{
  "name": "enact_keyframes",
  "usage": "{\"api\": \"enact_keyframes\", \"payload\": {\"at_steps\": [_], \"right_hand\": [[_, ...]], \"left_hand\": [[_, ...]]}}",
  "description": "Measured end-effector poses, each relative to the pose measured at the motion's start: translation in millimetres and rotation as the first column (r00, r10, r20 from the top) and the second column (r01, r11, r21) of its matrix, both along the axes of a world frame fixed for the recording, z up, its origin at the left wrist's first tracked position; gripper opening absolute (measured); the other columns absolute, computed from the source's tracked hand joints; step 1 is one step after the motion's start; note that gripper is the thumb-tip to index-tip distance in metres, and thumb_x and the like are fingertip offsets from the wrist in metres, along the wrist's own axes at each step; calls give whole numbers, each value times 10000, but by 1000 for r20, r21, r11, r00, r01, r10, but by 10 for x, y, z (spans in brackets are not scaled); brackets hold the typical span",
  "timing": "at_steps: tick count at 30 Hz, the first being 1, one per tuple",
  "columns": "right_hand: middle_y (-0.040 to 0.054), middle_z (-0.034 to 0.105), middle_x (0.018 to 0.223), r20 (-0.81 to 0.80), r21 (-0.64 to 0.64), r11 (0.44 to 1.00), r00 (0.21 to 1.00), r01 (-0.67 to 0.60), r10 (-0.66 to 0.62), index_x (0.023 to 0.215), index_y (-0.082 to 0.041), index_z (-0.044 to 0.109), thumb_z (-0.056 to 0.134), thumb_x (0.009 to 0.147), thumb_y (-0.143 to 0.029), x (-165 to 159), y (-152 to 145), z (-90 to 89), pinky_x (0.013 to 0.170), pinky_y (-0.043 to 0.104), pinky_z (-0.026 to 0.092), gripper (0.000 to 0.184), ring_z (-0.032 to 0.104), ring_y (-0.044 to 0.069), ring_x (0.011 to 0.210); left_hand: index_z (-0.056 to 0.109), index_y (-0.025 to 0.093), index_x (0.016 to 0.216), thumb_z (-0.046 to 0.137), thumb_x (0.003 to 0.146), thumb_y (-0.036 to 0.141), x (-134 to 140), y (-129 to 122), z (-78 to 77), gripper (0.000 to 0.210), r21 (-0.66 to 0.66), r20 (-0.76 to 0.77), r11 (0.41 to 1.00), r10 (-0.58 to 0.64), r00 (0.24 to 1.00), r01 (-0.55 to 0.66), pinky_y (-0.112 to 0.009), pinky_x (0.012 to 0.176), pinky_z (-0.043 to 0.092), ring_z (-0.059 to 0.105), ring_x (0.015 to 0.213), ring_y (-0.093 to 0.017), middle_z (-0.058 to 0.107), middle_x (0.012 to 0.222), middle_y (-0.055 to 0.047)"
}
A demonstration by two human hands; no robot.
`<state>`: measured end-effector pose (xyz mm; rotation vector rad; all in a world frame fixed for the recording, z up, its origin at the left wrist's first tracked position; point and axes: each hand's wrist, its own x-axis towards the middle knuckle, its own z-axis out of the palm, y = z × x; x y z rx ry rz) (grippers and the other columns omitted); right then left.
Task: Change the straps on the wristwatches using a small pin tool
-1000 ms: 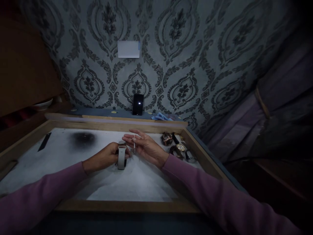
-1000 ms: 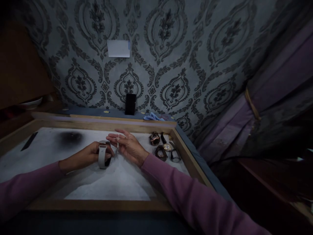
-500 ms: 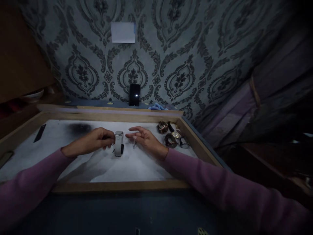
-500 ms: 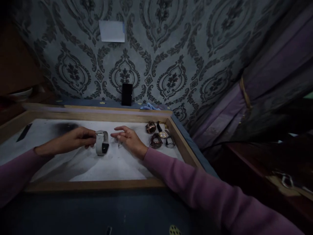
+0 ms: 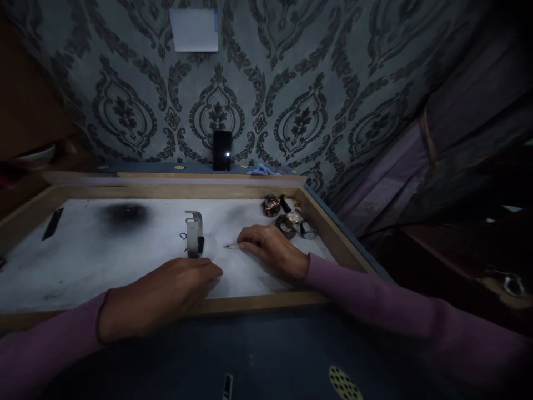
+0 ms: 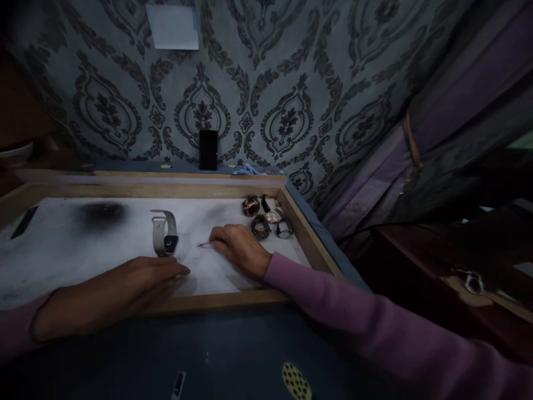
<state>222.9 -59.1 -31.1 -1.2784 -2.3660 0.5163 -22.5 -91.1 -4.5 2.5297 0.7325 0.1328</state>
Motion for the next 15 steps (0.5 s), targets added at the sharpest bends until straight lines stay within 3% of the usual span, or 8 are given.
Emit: {"api": "enact_keyframes", "payload": {"at_steps": [6,10,15], "right_hand": [[68,643,809,242,91,990,967,-109,84,830,-145,626,556,909,-110,-1,-68,58,672,274,368,111,556,189,809],[74,617,858,320,105,982,940,-159,118,822,-148,613,541,929,-134,-1,-100,89,666,282,359,130,515,194,839],[70,611,867,342,67,983,929,-173,140,845,-145,619,555,927,-129,23,-93,90,671,279,358,106,521,192,862]], "left_hand": [[618,184,1052,388,917,134,55,140,86,271,-49,-83,999,-23,996,19,-292,775,485,633,840,-189,672,971,-59],[522,212,1250,405,896,104,65,183,152,388,-10,-131,998,-65,989,64,-286,800,488,626,881,-188,653,1050,-60],[425,247,1349,359,903,38,38,218,101,497,-5,-225,996,-87,970,88,-265,811,474,621,889,-166,617,1097,-39]]}}
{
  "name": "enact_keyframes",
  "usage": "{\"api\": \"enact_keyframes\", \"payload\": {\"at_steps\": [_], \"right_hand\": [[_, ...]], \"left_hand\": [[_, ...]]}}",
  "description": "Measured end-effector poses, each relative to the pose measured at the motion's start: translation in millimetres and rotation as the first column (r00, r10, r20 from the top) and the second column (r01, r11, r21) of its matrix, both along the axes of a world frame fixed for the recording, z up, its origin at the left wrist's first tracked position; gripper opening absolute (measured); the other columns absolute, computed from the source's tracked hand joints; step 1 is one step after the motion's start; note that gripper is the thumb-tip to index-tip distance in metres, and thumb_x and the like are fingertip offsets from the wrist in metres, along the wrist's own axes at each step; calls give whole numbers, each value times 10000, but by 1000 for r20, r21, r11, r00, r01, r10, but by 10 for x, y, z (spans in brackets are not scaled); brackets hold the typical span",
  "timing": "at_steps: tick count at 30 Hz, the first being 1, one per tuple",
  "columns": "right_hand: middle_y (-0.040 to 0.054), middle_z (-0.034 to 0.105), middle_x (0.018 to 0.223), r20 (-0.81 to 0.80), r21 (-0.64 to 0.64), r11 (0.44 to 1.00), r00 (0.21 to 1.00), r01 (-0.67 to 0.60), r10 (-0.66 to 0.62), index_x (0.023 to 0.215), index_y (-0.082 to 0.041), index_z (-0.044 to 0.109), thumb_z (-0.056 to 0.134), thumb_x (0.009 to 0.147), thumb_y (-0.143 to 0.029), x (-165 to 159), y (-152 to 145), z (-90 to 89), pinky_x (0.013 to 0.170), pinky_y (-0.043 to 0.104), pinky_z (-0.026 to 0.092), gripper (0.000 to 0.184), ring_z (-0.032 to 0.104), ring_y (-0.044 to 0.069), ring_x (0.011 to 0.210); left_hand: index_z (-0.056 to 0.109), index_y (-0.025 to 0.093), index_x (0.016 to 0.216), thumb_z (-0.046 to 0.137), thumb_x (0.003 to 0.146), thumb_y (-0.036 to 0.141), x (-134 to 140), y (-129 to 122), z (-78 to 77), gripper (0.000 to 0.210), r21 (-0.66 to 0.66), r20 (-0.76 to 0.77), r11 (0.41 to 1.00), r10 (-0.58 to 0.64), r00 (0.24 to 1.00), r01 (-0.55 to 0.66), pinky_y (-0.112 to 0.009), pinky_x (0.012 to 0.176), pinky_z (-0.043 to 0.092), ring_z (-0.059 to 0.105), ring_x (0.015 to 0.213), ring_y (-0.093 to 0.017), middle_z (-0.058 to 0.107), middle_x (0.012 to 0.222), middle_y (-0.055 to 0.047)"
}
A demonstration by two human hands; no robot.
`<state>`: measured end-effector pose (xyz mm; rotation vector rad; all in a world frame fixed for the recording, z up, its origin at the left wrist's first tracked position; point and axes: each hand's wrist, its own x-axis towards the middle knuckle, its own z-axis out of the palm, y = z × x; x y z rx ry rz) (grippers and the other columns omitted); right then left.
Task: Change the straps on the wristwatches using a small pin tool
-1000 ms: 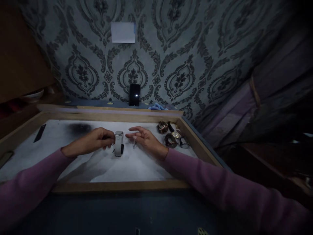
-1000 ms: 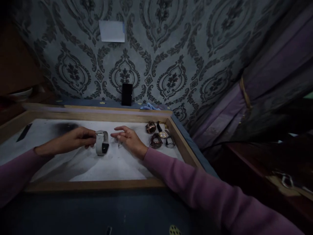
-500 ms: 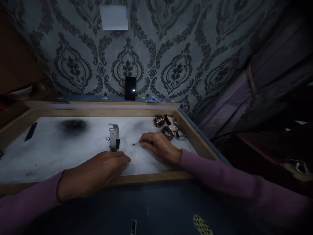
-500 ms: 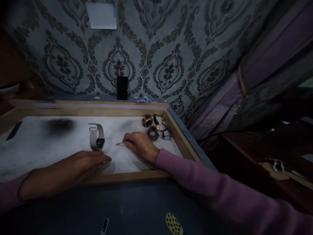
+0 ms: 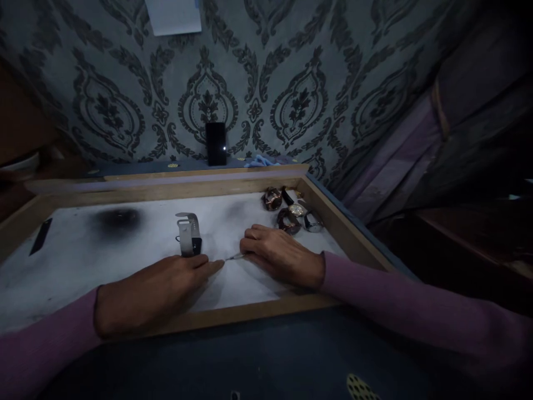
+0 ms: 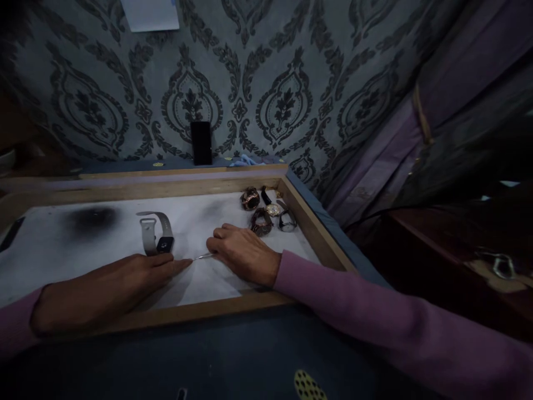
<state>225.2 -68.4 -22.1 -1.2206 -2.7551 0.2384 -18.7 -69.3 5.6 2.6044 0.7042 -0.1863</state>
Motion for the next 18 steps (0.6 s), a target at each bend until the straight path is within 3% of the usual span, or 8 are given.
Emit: {"api": "enact_keyframes", "payload": {"at_steps": [9,18], "right_hand": [[65,605,837,-110,-27,998,993,-51,47,828,-147,623,513,945,-119,41,-1,-7,676,280,365,163,519,181,827],[67,606,822,-130,-28,998,990,-64,59,807,-142,627,514,938,-110,49,1,-18,661,279,351,177,518,179,815]], "left_hand": [[506,232,1257,395,895,54,1,19,-29,418,1,37,1000,5,999,-5,-275,813,480,629,877,-174,636,1078,-44],[474,245,1321,400,909,74,-19,33,-76,452,14,84,1000,-18,996,17,-272,782,491,630,852,-167,642,1063,-42]]}}
